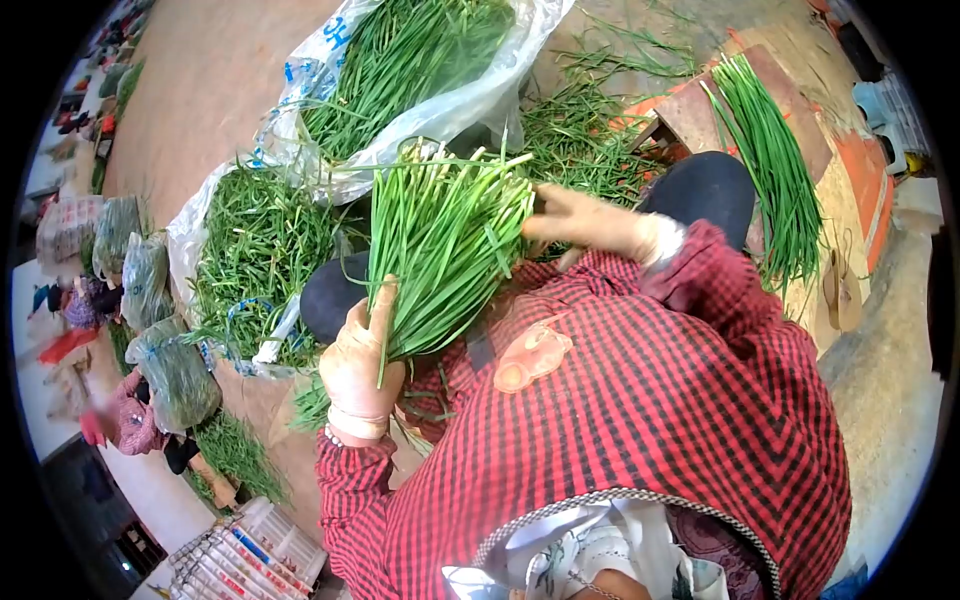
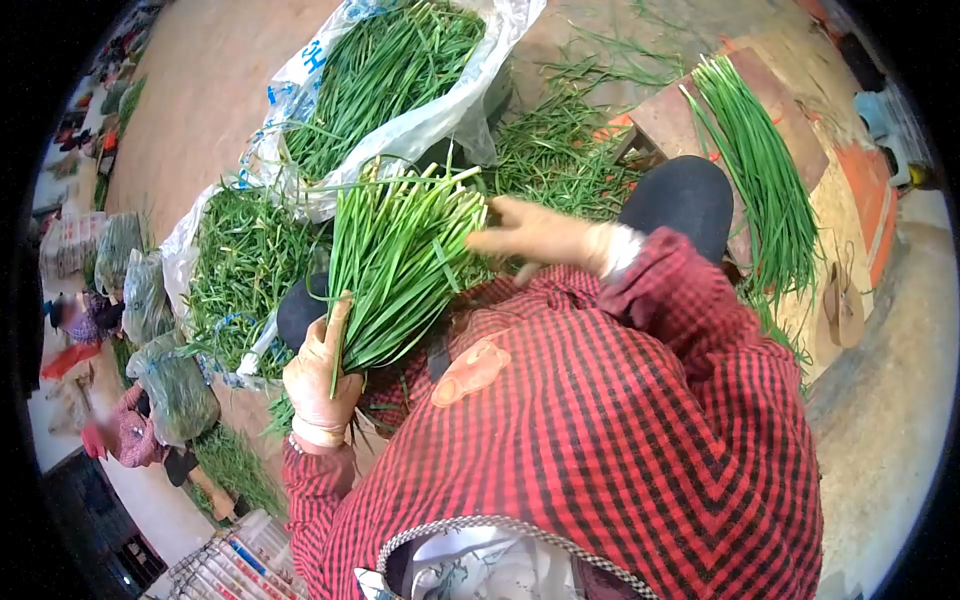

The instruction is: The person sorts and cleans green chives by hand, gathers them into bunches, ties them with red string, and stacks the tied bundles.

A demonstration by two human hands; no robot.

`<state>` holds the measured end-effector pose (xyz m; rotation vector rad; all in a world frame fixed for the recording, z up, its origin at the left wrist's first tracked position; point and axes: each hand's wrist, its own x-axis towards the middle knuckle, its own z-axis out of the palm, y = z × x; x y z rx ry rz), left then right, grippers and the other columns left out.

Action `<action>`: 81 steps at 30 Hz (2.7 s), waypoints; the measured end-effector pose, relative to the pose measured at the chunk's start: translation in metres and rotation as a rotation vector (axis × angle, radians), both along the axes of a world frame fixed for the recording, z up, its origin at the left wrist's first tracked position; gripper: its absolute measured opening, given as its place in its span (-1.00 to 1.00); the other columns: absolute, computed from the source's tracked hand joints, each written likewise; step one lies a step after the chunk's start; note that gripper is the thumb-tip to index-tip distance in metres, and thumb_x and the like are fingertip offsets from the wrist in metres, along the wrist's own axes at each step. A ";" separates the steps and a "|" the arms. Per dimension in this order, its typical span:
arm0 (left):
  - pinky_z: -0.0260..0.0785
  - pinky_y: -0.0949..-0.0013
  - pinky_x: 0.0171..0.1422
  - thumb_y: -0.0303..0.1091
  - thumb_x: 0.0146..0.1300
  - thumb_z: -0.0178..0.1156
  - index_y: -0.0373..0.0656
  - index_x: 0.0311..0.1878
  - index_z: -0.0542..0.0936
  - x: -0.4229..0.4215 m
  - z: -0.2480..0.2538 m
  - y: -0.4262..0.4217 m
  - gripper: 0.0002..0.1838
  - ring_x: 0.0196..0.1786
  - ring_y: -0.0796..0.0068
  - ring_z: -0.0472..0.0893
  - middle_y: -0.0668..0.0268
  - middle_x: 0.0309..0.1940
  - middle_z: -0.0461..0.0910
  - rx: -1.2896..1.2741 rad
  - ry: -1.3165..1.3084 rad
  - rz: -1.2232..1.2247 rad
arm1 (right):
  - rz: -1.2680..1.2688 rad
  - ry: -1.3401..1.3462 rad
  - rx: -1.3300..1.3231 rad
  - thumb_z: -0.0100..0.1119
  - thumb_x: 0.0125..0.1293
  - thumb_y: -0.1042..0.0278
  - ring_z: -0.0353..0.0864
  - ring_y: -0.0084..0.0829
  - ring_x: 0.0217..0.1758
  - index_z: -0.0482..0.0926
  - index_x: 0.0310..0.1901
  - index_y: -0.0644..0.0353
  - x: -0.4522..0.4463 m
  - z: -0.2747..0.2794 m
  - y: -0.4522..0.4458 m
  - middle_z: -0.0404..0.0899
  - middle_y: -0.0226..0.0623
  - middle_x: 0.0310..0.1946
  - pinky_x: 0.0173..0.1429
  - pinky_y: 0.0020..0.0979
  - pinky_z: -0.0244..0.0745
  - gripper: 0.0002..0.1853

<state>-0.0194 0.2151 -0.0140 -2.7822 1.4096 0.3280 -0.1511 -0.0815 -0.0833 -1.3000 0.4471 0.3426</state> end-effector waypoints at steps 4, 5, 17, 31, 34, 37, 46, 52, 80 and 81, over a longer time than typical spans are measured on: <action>0.51 0.20 -0.15 -0.52 -0.30 0.24 0.19 0.47 0.25 0.003 -0.004 0.003 0.05 -0.03 0.11 0.62 0.23 0.05 0.54 -0.020 -0.059 -0.042 | 0.046 0.051 -0.023 0.18 0.35 0.07 0.43 -0.67 -0.45 0.45 0.20 0.19 0.020 -0.010 0.012 0.51 -0.50 -0.41 -0.51 -0.57 0.37 -0.50; 0.51 0.20 -0.15 -0.52 -0.30 0.24 0.19 0.47 0.25 0.003 -0.002 0.005 0.05 -0.03 0.11 0.62 0.23 0.05 0.54 -0.015 -0.062 -0.036 | 0.018 0.100 -0.072 0.18 0.35 0.15 0.36 -0.71 -0.47 0.51 0.14 0.19 0.020 -0.010 0.009 0.43 -0.59 -0.51 -0.54 -0.59 0.27 -0.59; 0.55 0.24 -0.20 -0.54 -0.34 0.34 0.18 0.48 0.19 0.007 -0.002 0.019 0.13 -0.06 0.15 0.64 0.15 0.10 0.53 0.040 -0.068 0.035 | -0.085 -0.412 -1.502 0.19 0.34 0.19 0.61 -0.47 -0.17 0.55 0.15 0.18 -0.016 -0.043 -0.057 0.58 -0.23 -0.24 -0.07 -0.44 0.54 -0.59; 0.54 0.19 -0.16 -0.58 -0.31 0.26 0.19 0.46 0.26 0.001 -0.003 -0.002 0.07 -0.03 0.10 0.63 0.18 0.09 0.54 0.072 -0.066 -0.040 | 0.153 -0.072 -0.371 0.25 0.25 -0.04 0.63 -0.36 -0.53 0.63 -0.30 0.33 0.052 -0.011 0.028 0.62 -0.17 -0.54 -0.40 -0.31 0.53 -0.54; 0.53 0.20 -0.13 -0.58 -0.31 0.27 0.18 0.45 0.27 0.004 -0.007 0.001 0.06 -0.02 0.10 0.62 0.18 0.09 0.54 0.020 -0.090 -0.065 | -0.067 0.037 0.093 0.19 0.33 0.18 0.48 -0.60 -0.70 0.61 -0.23 0.26 0.045 -0.004 0.021 0.58 -0.39 -0.62 -0.61 -0.57 0.34 -0.73; 0.52 0.21 -0.11 -0.58 -0.33 0.27 0.17 0.44 0.29 0.010 -0.009 0.005 0.06 -0.01 0.10 0.62 0.18 0.10 0.53 0.005 -0.122 -0.098 | -0.003 -0.024 0.054 0.16 0.32 0.25 0.49 -0.60 -0.71 0.60 -0.19 0.24 0.037 0.005 0.023 0.58 -0.39 -0.62 -0.63 -0.58 0.35 -0.78; 0.50 0.22 0.03 -0.61 -0.39 0.27 0.19 0.43 0.31 0.009 -0.012 0.007 0.09 0.08 0.09 0.59 0.15 0.17 0.52 -0.005 -0.059 -0.104 | 0.040 0.051 0.021 0.10 0.34 0.25 0.59 -0.49 -0.66 0.53 -0.20 0.32 0.004 0.025 0.011 0.63 -0.26 -0.57 -0.60 -0.51 0.42 -0.75; 0.49 0.21 0.00 -0.57 -0.31 0.29 0.19 0.42 0.34 0.018 -0.012 0.030 0.02 0.04 0.11 0.60 0.16 0.17 0.53 -0.030 -0.127 -0.131 | -0.045 0.055 -0.041 0.13 0.38 0.26 0.57 -0.50 -0.67 0.50 -0.18 0.30 -0.033 0.032 -0.036 0.60 -0.30 -0.60 -0.60 -0.53 0.45 -0.77; 0.50 0.26 -0.08 -0.52 -0.15 0.28 0.16 0.35 0.43 0.018 -0.035 0.042 -0.16 -0.03 0.13 0.63 0.21 0.10 0.58 -0.148 -0.081 -0.127 | -0.015 -0.030 -0.099 0.06 0.47 0.10 0.34 -0.69 -0.56 0.57 -0.19 0.21 -0.027 0.045 -0.062 0.45 -0.50 -0.54 -0.49 -0.61 0.21 -0.69; 0.50 0.26 -0.09 -0.54 -0.15 0.28 0.15 0.35 0.43 0.018 -0.037 0.042 -0.16 -0.03 0.13 0.64 0.23 0.09 0.58 -0.159 -0.082 -0.093 | -0.132 -0.092 -0.152 0.07 0.47 0.12 0.31 -0.72 -0.58 0.58 -0.17 0.19 -0.036 0.041 -0.071 0.43 -0.52 -0.55 -0.51 -0.64 0.19 -0.72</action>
